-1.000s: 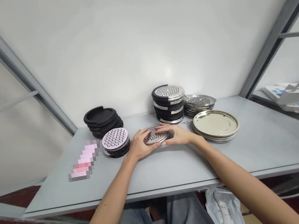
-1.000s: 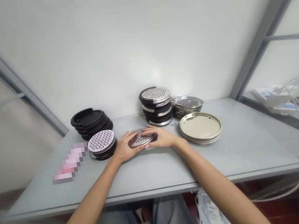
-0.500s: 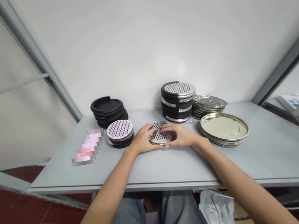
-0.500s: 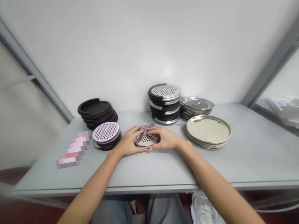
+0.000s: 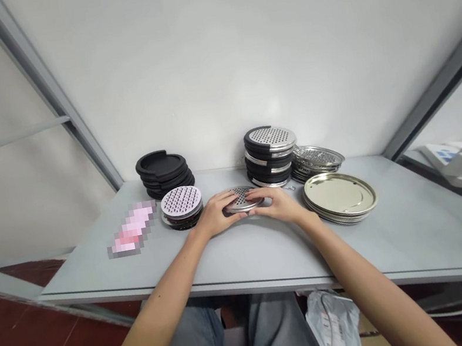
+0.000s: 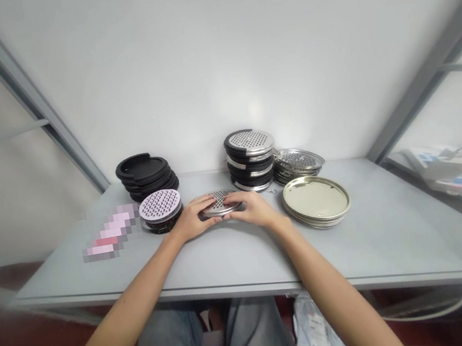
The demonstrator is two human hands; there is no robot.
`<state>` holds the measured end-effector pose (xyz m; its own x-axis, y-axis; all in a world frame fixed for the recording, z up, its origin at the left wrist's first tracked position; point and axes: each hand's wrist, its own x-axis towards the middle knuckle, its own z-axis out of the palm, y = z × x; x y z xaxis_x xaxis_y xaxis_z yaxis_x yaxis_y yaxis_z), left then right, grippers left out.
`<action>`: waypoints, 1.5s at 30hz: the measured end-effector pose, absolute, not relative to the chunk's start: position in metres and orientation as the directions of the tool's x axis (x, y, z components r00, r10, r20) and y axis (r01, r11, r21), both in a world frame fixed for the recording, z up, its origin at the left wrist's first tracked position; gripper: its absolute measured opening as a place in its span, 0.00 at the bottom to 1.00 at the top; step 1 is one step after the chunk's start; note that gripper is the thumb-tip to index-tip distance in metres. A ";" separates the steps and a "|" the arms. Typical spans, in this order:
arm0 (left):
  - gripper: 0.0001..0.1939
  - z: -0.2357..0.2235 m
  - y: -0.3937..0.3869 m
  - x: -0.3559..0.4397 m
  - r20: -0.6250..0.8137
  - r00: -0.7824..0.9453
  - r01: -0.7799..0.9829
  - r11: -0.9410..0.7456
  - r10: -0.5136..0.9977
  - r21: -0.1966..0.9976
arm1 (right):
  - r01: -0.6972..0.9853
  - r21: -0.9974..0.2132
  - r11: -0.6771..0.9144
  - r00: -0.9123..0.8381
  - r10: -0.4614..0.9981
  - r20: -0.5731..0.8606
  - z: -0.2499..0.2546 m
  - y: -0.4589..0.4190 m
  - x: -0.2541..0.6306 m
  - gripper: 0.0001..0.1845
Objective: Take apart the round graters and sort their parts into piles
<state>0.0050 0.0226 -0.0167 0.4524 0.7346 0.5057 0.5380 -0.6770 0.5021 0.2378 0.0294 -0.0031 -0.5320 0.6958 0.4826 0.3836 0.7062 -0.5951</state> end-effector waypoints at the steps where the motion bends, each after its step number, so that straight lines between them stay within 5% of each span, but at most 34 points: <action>1: 0.29 -0.016 0.022 0.005 0.510 0.443 0.536 -0.674 0.737 0.509 | 0.379 -0.598 0.706 -0.514 0.698 0.498 -0.004 0.030 0.237 0.20; 17: 0.31 -0.018 0.025 -0.001 0.453 0.493 0.549 -0.669 0.743 0.501 | 0.461 -0.445 0.767 -0.564 0.641 0.521 -0.005 0.023 0.227 0.17; 28: 0.32 -0.018 0.023 -0.002 0.444 0.485 0.575 -0.658 0.753 0.487 | 0.472 -0.486 0.736 -0.553 0.676 0.487 -0.007 0.022 0.225 0.15; 37: 0.44 -0.018 0.022 -0.002 0.414 0.498 0.599 -0.648 0.762 0.471 | 0.477 -0.510 0.716 -0.506 0.698 0.507 -0.006 0.023 0.227 0.17; 42: 0.27 -0.012 0.019 0.001 0.461 0.444 0.563 -0.640 0.768 0.523 | 0.474 -0.472 0.744 -0.459 0.666 0.588 -0.006 0.024 0.226 0.17; 45: 0.26 -0.012 0.020 0.001 0.469 0.431 0.539 -0.637 0.771 0.551 | 0.476 -0.446 0.758 -0.423 0.642 0.639 -0.003 0.023 0.227 0.21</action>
<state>0.0006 0.0202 -0.0125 0.4307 0.7710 0.4691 0.5393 -0.6367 0.5512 0.2266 0.0229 -0.0028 -0.4234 0.6420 0.6392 0.4758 0.7580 -0.4461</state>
